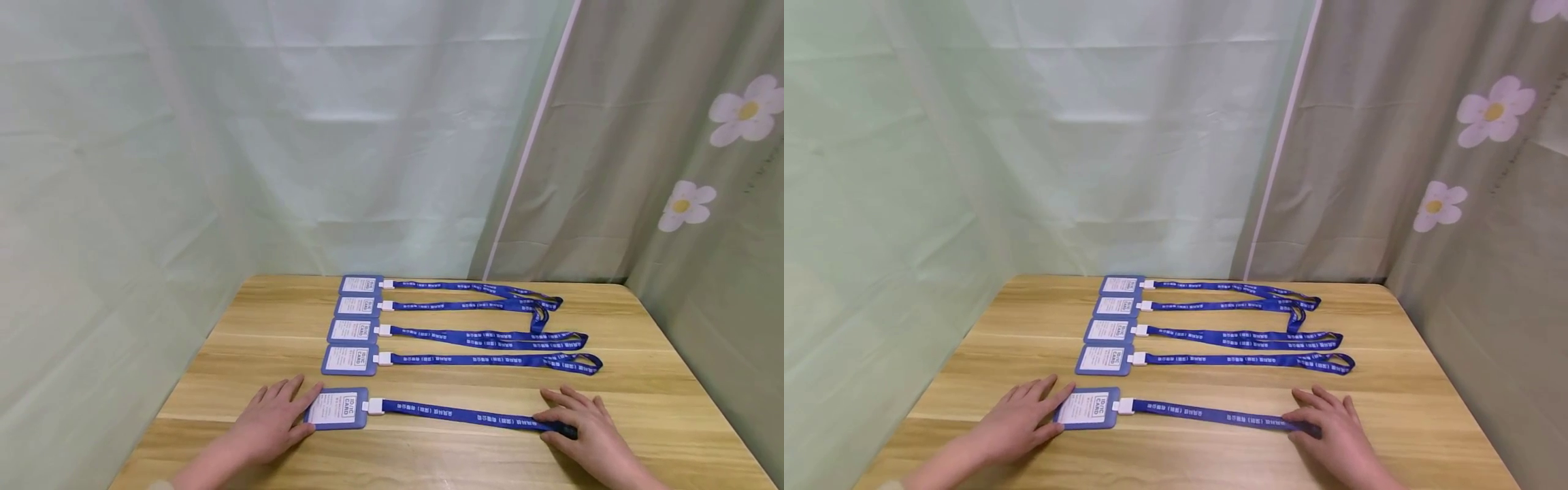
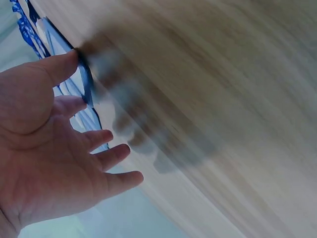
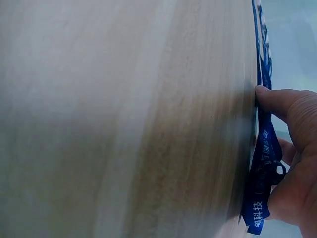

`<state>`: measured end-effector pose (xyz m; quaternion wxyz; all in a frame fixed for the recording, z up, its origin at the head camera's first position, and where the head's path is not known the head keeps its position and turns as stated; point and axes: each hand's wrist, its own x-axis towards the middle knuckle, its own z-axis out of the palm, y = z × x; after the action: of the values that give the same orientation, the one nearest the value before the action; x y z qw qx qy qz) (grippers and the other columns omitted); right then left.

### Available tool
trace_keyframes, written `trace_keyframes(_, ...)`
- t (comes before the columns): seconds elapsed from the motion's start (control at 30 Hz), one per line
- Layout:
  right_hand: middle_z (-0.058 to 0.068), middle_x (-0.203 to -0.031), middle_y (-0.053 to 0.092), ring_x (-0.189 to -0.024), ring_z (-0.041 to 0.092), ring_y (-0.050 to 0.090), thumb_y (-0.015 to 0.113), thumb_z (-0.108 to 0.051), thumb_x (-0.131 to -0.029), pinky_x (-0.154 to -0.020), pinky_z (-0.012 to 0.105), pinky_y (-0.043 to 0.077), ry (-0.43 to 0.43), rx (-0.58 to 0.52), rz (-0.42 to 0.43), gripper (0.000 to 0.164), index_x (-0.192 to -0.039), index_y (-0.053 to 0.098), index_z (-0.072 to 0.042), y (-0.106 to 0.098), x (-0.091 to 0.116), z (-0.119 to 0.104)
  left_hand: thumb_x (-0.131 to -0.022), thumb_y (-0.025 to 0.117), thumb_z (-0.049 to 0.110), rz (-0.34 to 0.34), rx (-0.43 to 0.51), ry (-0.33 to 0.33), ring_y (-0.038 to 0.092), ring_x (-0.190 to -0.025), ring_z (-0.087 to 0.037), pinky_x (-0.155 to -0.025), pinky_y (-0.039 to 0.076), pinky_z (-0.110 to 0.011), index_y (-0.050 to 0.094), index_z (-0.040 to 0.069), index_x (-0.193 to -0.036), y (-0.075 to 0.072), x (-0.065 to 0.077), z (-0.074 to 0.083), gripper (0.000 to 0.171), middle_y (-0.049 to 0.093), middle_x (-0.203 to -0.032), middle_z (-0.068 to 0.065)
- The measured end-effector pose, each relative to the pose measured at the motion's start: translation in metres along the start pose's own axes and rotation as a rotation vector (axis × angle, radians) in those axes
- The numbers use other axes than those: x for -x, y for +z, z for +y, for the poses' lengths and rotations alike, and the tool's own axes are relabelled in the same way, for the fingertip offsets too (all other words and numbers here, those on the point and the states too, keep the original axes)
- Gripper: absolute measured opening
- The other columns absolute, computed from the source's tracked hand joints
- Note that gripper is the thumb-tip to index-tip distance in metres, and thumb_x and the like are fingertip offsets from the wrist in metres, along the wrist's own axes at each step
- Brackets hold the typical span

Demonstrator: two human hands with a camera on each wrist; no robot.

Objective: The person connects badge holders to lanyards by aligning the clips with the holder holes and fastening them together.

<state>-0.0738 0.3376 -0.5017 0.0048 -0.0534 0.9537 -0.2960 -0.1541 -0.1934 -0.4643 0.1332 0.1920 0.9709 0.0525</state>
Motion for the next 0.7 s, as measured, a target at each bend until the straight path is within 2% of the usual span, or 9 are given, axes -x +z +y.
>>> trace_keyframes(0.1,0.012,-0.146,0.058,-0.143,0.049,0.032,0.082,-0.030,-0.087,-0.112,0.078,0.000,-0.021,0.039,-0.006,0.031,-0.118,0.077,-0.029,-0.001,0.002,0.001,-0.097,0.069,0.045,0.014,0.035,-0.002,0.037,-0.141,-0.049,-0.109,0.024,-0.075,0.044,0.018,-0.157,-0.001,0.003,0.000,0.070,0.039,-0.157,-0.023)
trace_keyframes(0.2,0.011,-0.147,0.057,-0.143,0.049,0.033,0.079,-0.038,-0.090,-0.113,0.075,-0.006,-0.044,0.088,0.002,0.037,-0.125,0.075,-0.028,-0.005,0.007,0.001,-0.098,0.066,0.047,0.008,0.061,0.032,0.033,-0.144,-0.048,-0.111,0.021,-0.075,0.043,0.019,-0.158,-0.003,0.010,0.004,0.070,0.036,-0.160,-0.021)
trace_keyframes(0.3,0.009,-0.147,0.057,-0.142,0.049,0.034,0.074,-0.048,-0.092,-0.116,0.067,-0.014,-0.070,0.160,0.015,0.040,-0.128,0.074,-0.031,-0.009,0.018,0.001,-0.098,0.060,0.056,-0.083,0.094,0.089,0.029,-0.147,-0.047,-0.112,0.018,-0.076,0.044,0.023,-0.158,-0.003,0.017,0.011,0.070,0.033,-0.163,-0.018)
trace_keyframes(0.4,0.006,-0.147,0.057,-0.142,0.044,0.037,0.070,-0.057,-0.092,-0.118,0.052,-0.021,-0.124,0.268,0.045,0.046,-0.131,0.071,-0.034,-0.009,0.032,0.005,-0.097,0.054,0.065,-0.203,0.129,0.119,0.024,-0.149,-0.046,-0.111,0.015,-0.077,0.043,0.025,-0.158,-0.001,0.022,0.018,0.074,0.030,-0.165,-0.016)
trace_keyframes(0.47,0.004,-0.149,0.056,-0.142,0.042,0.038,0.065,-0.065,-0.091,-0.116,0.040,-0.026,-0.125,0.333,0.016,0.055,-0.136,0.068,-0.035,-0.007,0.039,0.011,-0.096,0.051,0.069,-0.245,0.136,0.126,0.023,-0.150,-0.046,-0.111,0.014,-0.078,0.043,0.024,-0.158,0.001,0.026,0.021,0.077,0.030,-0.165,-0.016)
trace_keyframes(0.53,0.001,-0.150,0.055,-0.143,0.040,0.038,0.060,-0.072,-0.090,-0.111,0.031,-0.029,-0.098,0.371,-0.038,0.063,-0.140,0.065,-0.033,-0.003,0.044,0.018,-0.096,0.050,0.070,-0.255,0.141,0.131,0.022,-0.150,-0.047,-0.111,0.014,-0.078,0.043,0.021,-0.158,0.004,0.028,0.023,0.079,0.029,-0.165,-0.016)
trace_keyframes(0.6,0.000,-0.152,0.053,-0.144,0.041,0.037,0.052,-0.076,-0.090,-0.106,0.026,-0.032,-0.035,0.377,-0.123,0.070,-0.142,0.063,-0.030,0.000,0.046,0.024,-0.096,0.049,0.070,-0.250,0.138,0.134,0.023,-0.149,-0.047,-0.110,0.015,-0.079,0.043,0.020,-0.158,0.006,0.029,0.022,0.080,0.029,-0.165,-0.017)
trace_keyframes(0.7,-0.004,-0.153,0.053,-0.145,0.037,0.036,0.049,-0.074,-0.094,-0.105,0.022,-0.031,0.004,0.360,-0.152,0.069,-0.143,0.063,-0.027,0.004,0.048,0.032,-0.096,0.048,0.070,-0.241,0.131,0.135,0.023,-0.149,-0.047,-0.110,0.014,-0.078,0.042,0.020,-0.158,0.010,0.026,0.022,0.080,0.029,-0.165,-0.017)
